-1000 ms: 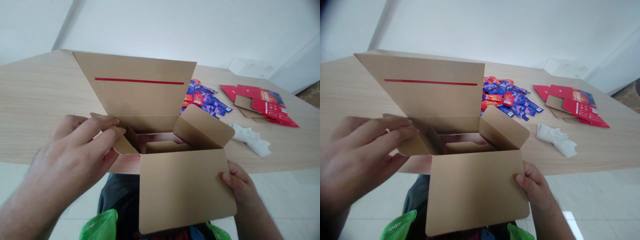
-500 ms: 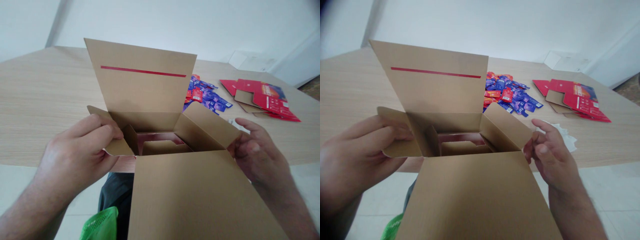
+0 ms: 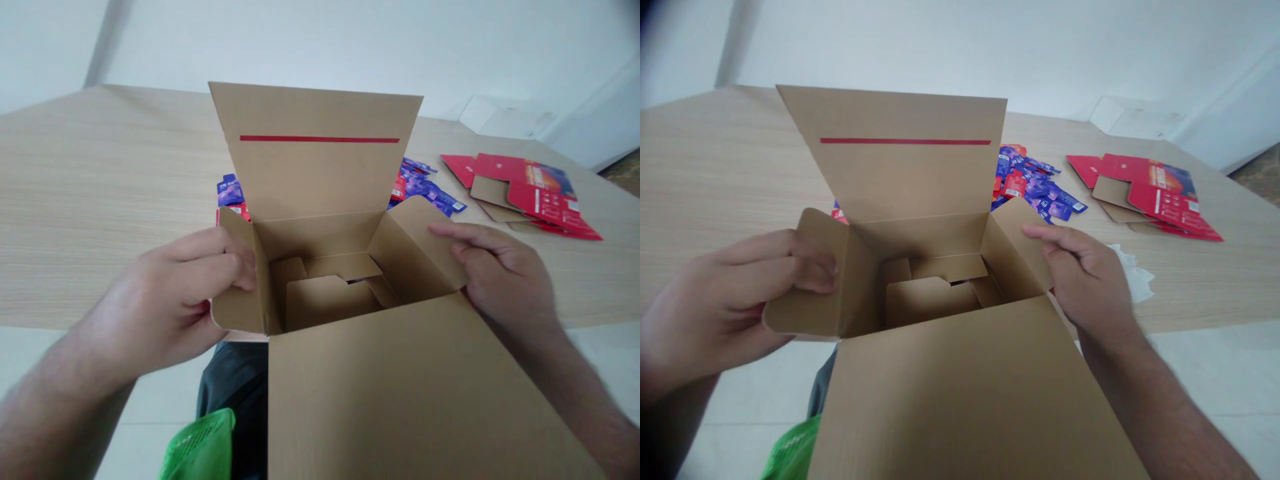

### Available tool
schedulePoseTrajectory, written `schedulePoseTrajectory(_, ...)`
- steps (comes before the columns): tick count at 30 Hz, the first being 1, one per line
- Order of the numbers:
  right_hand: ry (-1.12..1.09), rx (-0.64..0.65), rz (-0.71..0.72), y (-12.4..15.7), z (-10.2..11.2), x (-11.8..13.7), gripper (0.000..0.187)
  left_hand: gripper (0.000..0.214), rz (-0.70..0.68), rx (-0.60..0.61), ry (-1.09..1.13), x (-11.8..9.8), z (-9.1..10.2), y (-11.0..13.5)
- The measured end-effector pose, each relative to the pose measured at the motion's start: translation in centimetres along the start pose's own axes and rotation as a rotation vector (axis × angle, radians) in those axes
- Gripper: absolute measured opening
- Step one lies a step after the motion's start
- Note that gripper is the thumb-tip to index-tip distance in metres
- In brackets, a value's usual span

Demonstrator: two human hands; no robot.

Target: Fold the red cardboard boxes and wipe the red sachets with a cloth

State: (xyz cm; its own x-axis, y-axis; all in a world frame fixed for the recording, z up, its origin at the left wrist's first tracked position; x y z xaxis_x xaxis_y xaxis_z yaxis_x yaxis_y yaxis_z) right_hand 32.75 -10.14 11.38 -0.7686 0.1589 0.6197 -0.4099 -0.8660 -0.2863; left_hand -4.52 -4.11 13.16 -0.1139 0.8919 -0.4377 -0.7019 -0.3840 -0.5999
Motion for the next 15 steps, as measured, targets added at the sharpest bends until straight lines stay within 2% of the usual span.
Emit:
schedulePoseTrajectory(4,0.067,-0.090,-0.143,1.2,0.4,0.0,0.034,0.019,-0.024,0.049,0.080,1.1,-0.4,-0.2)
schedulePoseTrajectory(6,0.117,-0.129,-0.142,1.8,0.5,-0.3,0.036,0.023,-0.035,0.092,0.112,1.4,-0.8,-0.2)
schedulePoseTrajectory(8,0.170,-0.143,-0.079,2.3,0.6,-0.9,0.036,0.025,-0.015,0.120,0.105,1.5,-1.0,-0.2)
schedulePoseTrajectory(11,0.258,-0.065,0.137,2.4,0.1,-2.0,0.038,0.026,0.020,0.128,0.048,1.4,-1.1,-0.1)
schedulePoseTrajectory(13,0.346,0.026,0.385,2.0,-0.2,-2.3,0.043,0.024,0.014,0.135,0.035,1.2,-1.1,-0.1)
schedulePoseTrajectory(15,0.501,0.035,0.632,1.5,0.1,-2.1,0.044,0.024,0.010,0.146,0.025,1.2,-1.1,-0.1)
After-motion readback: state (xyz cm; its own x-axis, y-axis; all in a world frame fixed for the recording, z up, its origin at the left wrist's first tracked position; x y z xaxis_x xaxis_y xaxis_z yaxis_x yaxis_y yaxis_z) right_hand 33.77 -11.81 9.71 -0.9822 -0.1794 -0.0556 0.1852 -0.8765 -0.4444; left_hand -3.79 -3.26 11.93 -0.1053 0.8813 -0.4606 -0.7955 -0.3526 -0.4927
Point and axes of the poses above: each hand's wrist, its own y-axis away from the middle knuckle, its own z-axis out of the back of the hand, x = y × z, the point moved 6 cm from there along -y, towards the middle knuckle, and after that the axes turned 11 degrees about y, right-handed, at the moved point
